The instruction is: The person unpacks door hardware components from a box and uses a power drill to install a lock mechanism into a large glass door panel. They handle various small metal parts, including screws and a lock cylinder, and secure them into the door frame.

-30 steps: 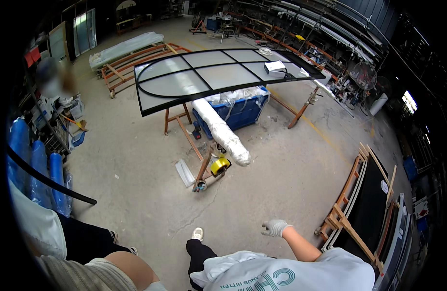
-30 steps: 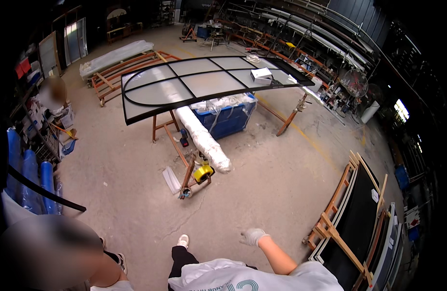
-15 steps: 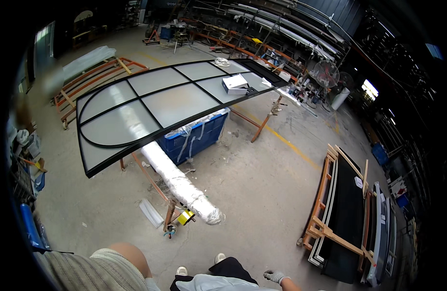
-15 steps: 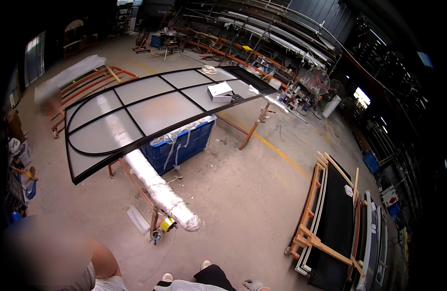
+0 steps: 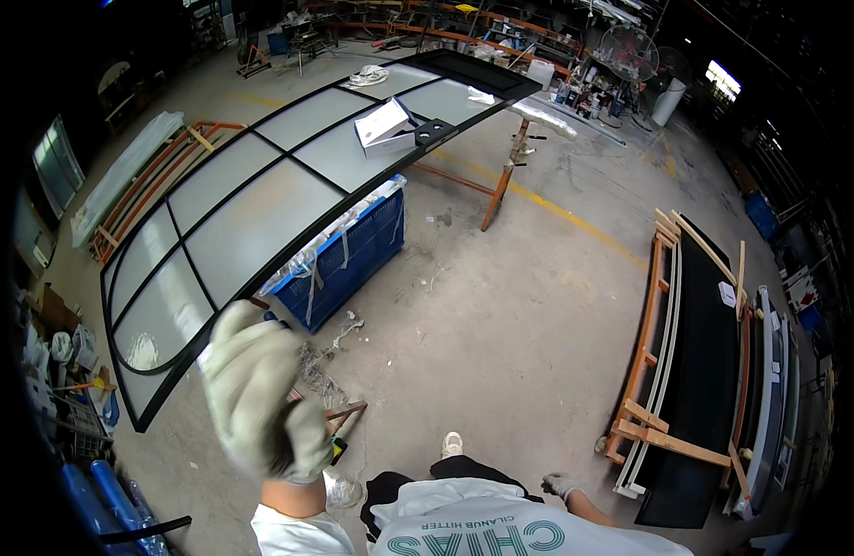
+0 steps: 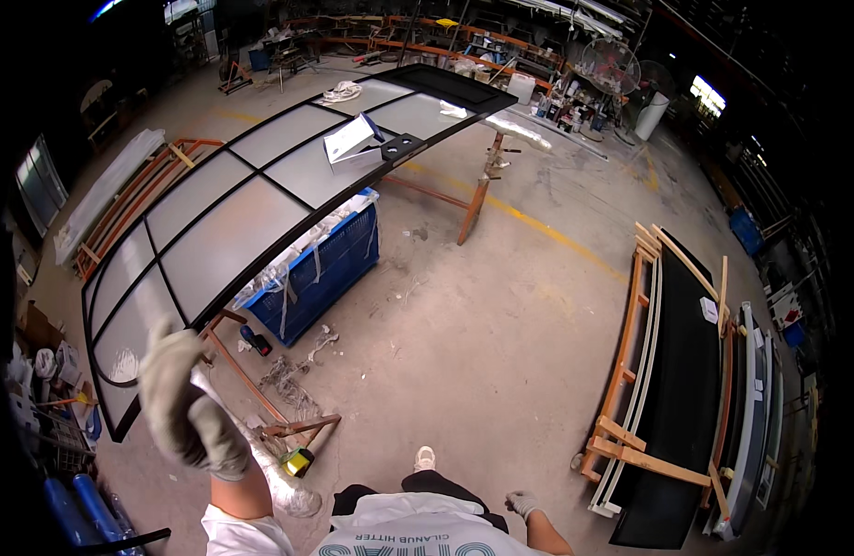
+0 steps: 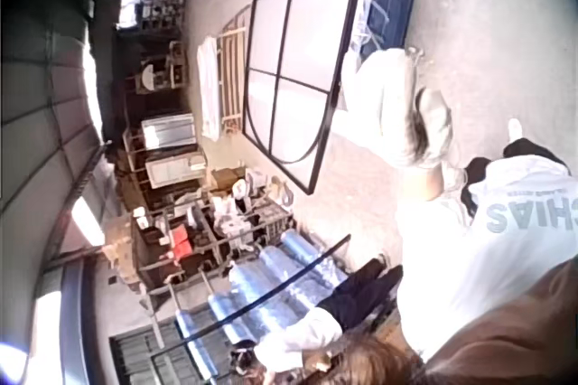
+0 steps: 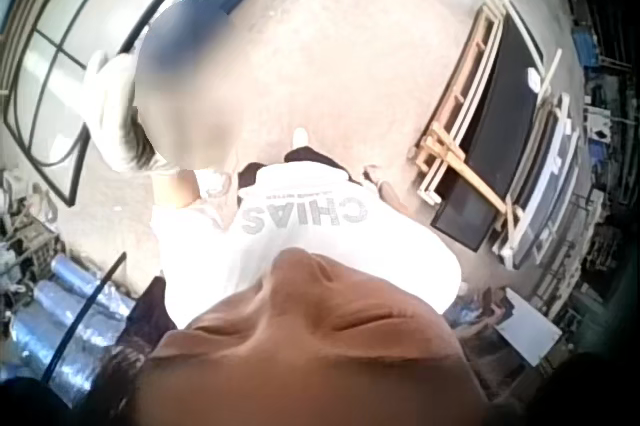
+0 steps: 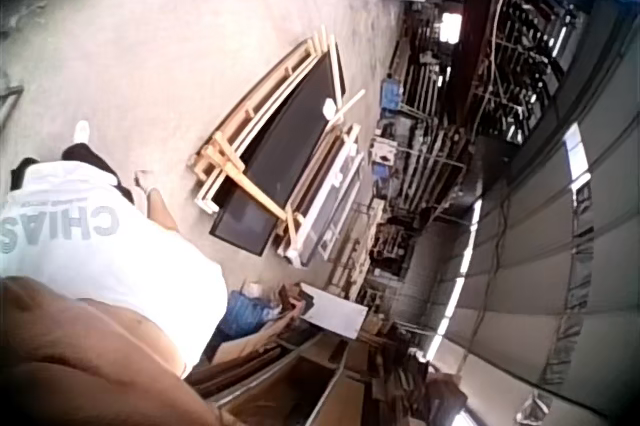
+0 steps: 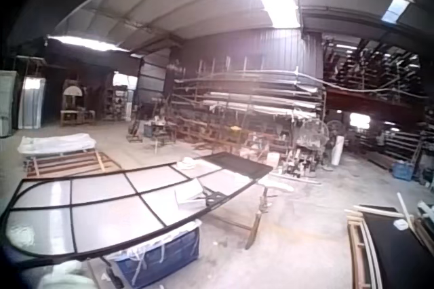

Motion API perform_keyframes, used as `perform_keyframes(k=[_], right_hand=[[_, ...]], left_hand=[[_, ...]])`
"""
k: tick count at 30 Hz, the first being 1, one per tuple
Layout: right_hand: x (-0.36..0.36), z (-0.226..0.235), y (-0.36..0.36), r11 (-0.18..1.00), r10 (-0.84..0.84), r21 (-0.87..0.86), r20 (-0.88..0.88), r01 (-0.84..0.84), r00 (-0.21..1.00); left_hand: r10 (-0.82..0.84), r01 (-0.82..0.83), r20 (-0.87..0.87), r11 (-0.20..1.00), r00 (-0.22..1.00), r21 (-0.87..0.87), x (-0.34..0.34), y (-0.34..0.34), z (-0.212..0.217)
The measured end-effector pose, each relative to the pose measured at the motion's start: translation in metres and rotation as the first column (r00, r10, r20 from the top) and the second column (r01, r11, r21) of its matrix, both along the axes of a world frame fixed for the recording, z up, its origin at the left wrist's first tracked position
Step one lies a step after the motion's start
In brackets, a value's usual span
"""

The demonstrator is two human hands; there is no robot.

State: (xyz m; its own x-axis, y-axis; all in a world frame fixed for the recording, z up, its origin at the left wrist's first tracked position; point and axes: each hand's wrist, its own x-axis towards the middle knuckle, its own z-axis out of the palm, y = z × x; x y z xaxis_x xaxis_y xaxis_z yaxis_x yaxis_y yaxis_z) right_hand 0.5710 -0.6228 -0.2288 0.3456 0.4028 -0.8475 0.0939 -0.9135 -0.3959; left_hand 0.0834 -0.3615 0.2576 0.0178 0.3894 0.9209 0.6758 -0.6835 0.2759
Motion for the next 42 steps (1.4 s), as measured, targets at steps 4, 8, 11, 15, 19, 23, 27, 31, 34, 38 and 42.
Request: perform_keyframes(k=[4, 8, 11, 15, 19, 23, 27, 31, 34, 38, 42], right_hand=[[0.041, -0.046, 0.211, 0.941, 0.266, 0.188, 0.097, -0.280, 0.959], [0.006, -0.025, 0.391, 0.833, 0.400, 0.319, 0.220, -0.453, 0.890], [-0.060, 0.033, 0.472, 0.751, 0.510, 0.414, 0.130, -0.514, 0.850], [-0.095, 0.036, 0.540, 0.491, 0.796, 0.286, 0.238, -0.823, 0.557], [-0.068, 0.034, 0.583, 0.550, 0.810, 0.052, 0.211, -0.834, 0.547], [-0.015, 0.016, 0.648, 0.732, 0.650, 0.089, 0.206, -0.675, 0.732], [-0.021, 0.032, 0.720, 0.873, 0.335, 0.339, 0.105, -0.351, 0.936], [-0.051, 0.066, 0.821, 0.822, 0.365, 0.482, -0.034, -0.305, 0.930], [-0.077, 0.097, 0.914, 0.710, 0.471, 0.601, -0.017, -0.367, 0.882], [-0.097, 0.138, 1.041, 0.510, 0.633, 0.683, 0.113, -0.522, 0.766], [-0.134, 0.191, 1.142, 0.236, 0.784, 0.793, 0.187, -0.562, 0.592]], left_hand=[[-0.082, -0.049, -0.241, 0.870, 0.967, -0.491, 0.019, 0.047, -0.096], [0.016, -0.202, -0.246, 0.625, 0.969, -0.754, 0.004, 0.052, -0.197], [0.184, -0.280, -0.221, 0.420, 0.958, -0.863, -0.009, 0.083, -0.231], [0.281, -0.256, -0.115, 0.538, 0.953, -0.803, -0.019, 0.191, -0.256], [0.193, -0.024, 0.135, 0.650, 0.972, -0.759, 0.004, 0.363, -0.230], [-0.010, 0.110, 0.147, 0.717, 0.989, -0.688, 0.038, 0.513, -0.172], [-0.172, 0.136, 0.035, 0.617, 0.984, -0.775, 0.059, 0.624, -0.195], [-0.130, 0.039, -0.042, 0.562, 0.991, -0.826, 0.076, 0.696, -0.246], [0.023, -0.066, -0.067, 0.643, 0.997, -0.763, 0.080, 0.714, -0.232], [0.532, -0.531, -0.174, 0.649, 0.829, -0.545, 0.048, 0.736, -0.206], [0.804, -0.760, -0.328, 0.217, 0.495, -0.613, -0.017, 0.714, -0.259]])
